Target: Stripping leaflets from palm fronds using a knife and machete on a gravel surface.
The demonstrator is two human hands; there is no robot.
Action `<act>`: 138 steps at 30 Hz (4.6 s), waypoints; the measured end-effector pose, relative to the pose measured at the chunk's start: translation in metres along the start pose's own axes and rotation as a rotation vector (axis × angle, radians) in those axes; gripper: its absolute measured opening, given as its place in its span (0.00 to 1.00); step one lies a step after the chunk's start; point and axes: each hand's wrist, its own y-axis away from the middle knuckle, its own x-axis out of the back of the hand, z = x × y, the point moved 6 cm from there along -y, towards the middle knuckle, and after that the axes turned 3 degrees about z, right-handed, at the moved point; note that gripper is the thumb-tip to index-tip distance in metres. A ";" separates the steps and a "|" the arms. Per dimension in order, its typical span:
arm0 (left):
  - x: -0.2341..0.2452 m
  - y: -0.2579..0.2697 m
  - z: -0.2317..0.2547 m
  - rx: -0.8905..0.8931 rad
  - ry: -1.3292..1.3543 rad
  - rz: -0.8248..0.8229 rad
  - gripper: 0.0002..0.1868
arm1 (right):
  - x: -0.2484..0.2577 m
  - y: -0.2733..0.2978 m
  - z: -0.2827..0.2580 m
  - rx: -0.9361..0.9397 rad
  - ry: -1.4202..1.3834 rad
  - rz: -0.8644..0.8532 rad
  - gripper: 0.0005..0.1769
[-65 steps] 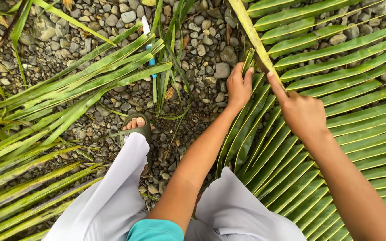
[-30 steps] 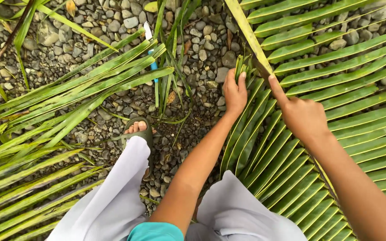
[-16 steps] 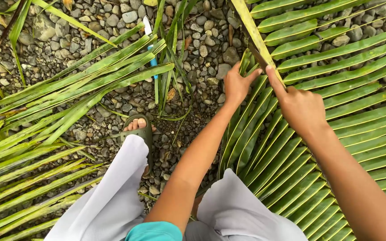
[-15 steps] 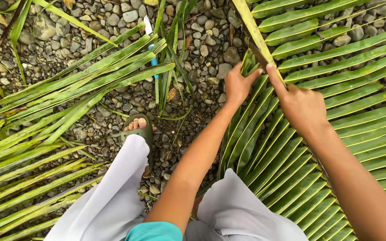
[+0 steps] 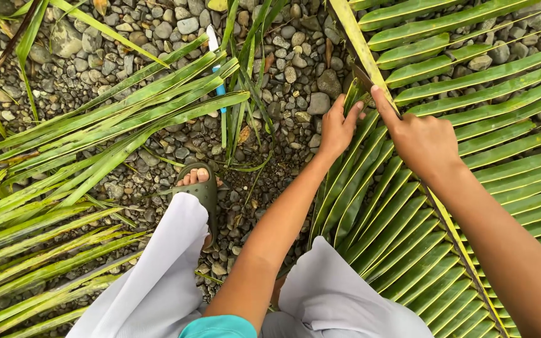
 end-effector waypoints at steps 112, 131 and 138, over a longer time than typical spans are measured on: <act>-0.023 0.049 0.024 -0.052 -0.121 -0.073 0.13 | -0.024 0.038 0.017 -0.059 -0.270 0.140 0.41; -0.028 0.067 -0.026 0.041 -0.048 0.118 0.08 | -0.044 0.027 0.005 0.030 -0.119 -0.115 0.57; -0.036 0.062 -0.010 -0.061 -0.374 0.182 0.23 | -0.044 0.036 0.011 0.016 -0.111 -0.010 0.57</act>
